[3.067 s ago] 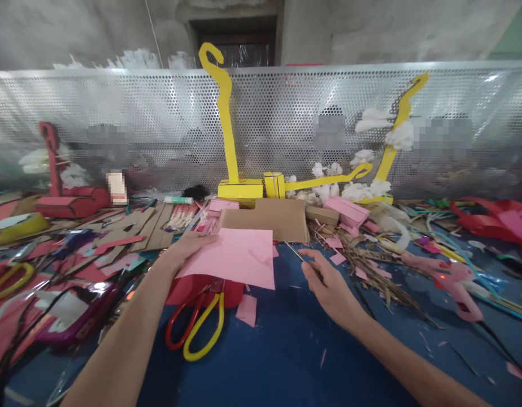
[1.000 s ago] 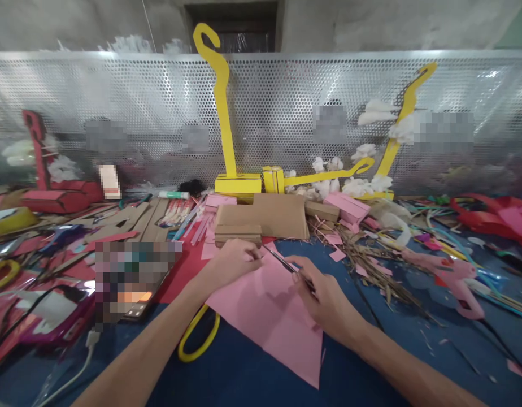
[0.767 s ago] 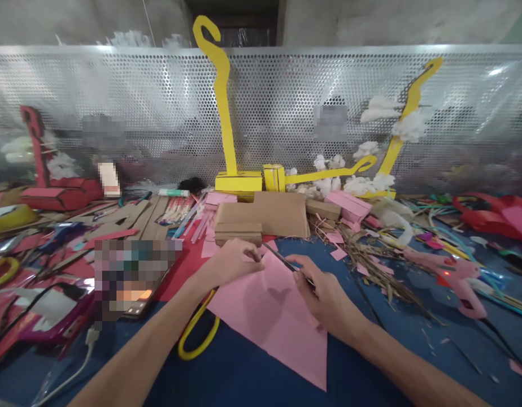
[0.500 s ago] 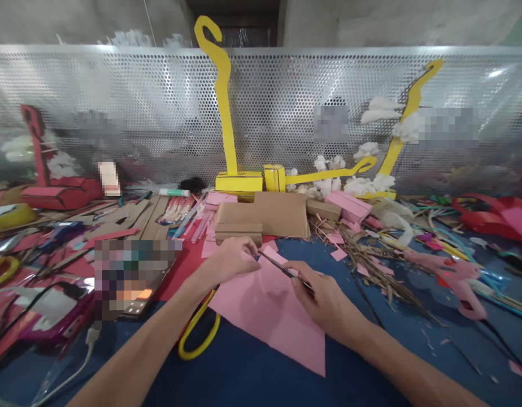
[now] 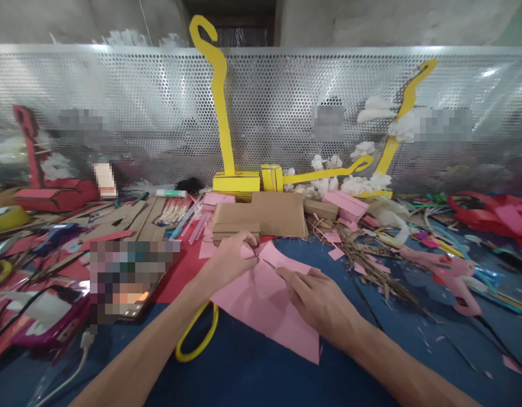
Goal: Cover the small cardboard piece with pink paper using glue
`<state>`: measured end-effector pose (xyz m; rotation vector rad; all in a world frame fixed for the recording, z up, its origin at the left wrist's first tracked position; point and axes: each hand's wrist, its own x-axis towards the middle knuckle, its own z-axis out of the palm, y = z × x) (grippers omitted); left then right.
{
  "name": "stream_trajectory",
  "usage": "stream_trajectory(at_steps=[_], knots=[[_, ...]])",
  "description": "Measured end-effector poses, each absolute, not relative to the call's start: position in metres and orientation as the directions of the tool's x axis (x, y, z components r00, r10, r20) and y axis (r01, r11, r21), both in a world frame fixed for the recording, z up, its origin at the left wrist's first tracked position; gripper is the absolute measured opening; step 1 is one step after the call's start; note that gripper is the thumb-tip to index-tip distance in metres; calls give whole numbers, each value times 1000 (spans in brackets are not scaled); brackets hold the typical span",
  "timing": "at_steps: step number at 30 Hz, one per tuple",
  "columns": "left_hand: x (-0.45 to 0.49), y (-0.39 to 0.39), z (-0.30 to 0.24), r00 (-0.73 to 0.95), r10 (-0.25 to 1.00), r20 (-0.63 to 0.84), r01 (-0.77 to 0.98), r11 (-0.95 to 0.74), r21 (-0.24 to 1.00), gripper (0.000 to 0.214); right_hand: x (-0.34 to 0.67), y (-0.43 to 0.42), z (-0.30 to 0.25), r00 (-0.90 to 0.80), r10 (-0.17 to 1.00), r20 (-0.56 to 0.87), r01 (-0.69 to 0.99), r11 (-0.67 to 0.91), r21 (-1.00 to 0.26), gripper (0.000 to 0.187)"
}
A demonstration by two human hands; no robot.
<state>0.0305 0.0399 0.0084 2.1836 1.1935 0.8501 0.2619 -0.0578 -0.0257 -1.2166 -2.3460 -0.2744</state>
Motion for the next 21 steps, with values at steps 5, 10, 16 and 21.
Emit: stream_trajectory(at_steps=[5,10,16,21], knots=[[30,40,9,409,867,284,554,-483,678,24,262,-60,-26,-516,700,494,820,571,47,41],[34,37,8,415,858,302,528,-498,688,24,261,-59,-27,-533,688,492,816,571,86,43],[32,40,8,362,884,295,556,-459,693,26,260,-57,-24,-541,672,506,816,565,122,43],[29,45,7,339,885,318,557,-461,691,25,261,-58,-22,-546,629,553,804,578,136,38]])
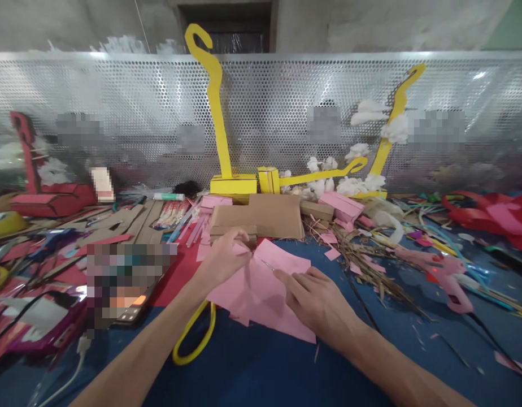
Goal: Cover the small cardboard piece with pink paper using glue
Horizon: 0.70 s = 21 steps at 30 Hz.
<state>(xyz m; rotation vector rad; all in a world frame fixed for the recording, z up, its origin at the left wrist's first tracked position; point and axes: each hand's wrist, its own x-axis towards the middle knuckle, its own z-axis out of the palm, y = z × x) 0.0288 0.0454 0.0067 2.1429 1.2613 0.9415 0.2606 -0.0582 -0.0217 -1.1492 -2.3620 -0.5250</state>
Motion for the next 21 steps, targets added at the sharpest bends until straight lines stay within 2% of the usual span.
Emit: stream_trajectory(at_steps=[6,15,21], knots=[[33,40,7,346,883,318,555,-466,689,26,262,-58,-26,-533,598,599,804,578,139,38],[39,28,16,361,862,356,619,-507,600,25,260,-56,-25,-551,640,535,813,556,173,45],[37,31,15,340,873,350,607,-488,627,26,260,-56,-23,-575,618,535,802,555,221,45]])
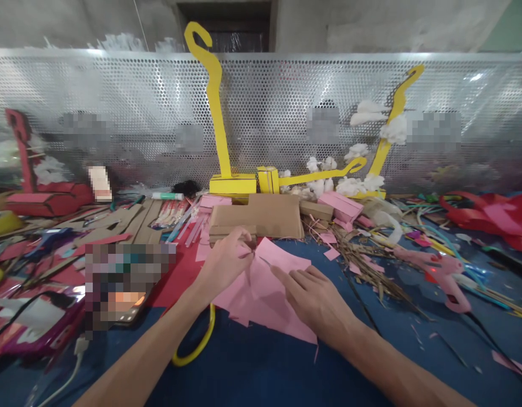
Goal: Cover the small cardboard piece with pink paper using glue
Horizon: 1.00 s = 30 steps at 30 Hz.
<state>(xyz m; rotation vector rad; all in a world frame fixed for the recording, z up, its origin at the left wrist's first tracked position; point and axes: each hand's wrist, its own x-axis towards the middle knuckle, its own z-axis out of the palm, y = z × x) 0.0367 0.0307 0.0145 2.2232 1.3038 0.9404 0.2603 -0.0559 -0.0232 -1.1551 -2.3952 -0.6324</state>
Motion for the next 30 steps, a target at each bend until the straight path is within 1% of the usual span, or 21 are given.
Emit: stream_trajectory(at_steps=[4,7,13,21,25,30], knots=[[33,34,14,313,883,350,607,-470,641,27,261,-58,-22,-591,605,534,792,560,243,44],[29,38,14,289,887,361,620,-460,635,26,261,-60,-23,-589,606,535,792,565,232,42],[20,48,11,286,867,408,604,-494,625,27,262,-59,-23,-559,631,538,808,562,180,37],[20,48,9,320,851,416,620,-520,588,25,262,-57,-28,-493,645,583,817,574,55,42],[25,43,14,334,859,387,617,-510,599,25,261,-56,-26,-503,641,580,813,578,66,43],[31,35,18,308,880,360,648,-472,598,24,261,-56,-26,-505,651,566,818,571,73,44]])
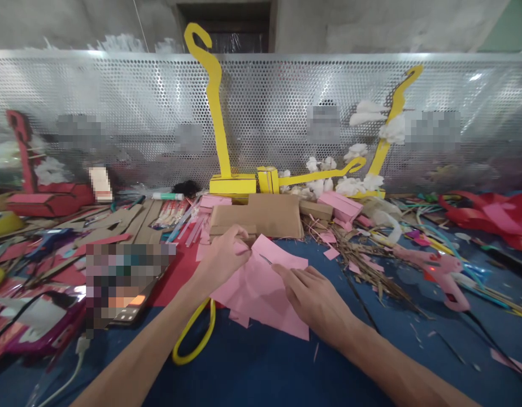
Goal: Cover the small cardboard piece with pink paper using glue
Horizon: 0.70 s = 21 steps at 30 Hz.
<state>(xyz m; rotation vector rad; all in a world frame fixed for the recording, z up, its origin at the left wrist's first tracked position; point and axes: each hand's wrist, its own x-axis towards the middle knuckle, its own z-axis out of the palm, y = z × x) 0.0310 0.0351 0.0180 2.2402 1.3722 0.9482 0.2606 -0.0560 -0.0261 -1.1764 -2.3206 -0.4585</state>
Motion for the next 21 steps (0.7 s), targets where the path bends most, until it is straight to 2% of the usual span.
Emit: stream_trajectory(at_steps=[11,21], knots=[[33,36,14,318,881,350,638,-472,608,25,260,-53,-30,-526,669,525,820,563,103,45],[30,36,19,316,874,368,647,-483,590,19,263,-54,-30,-511,660,551,825,557,97,39]])
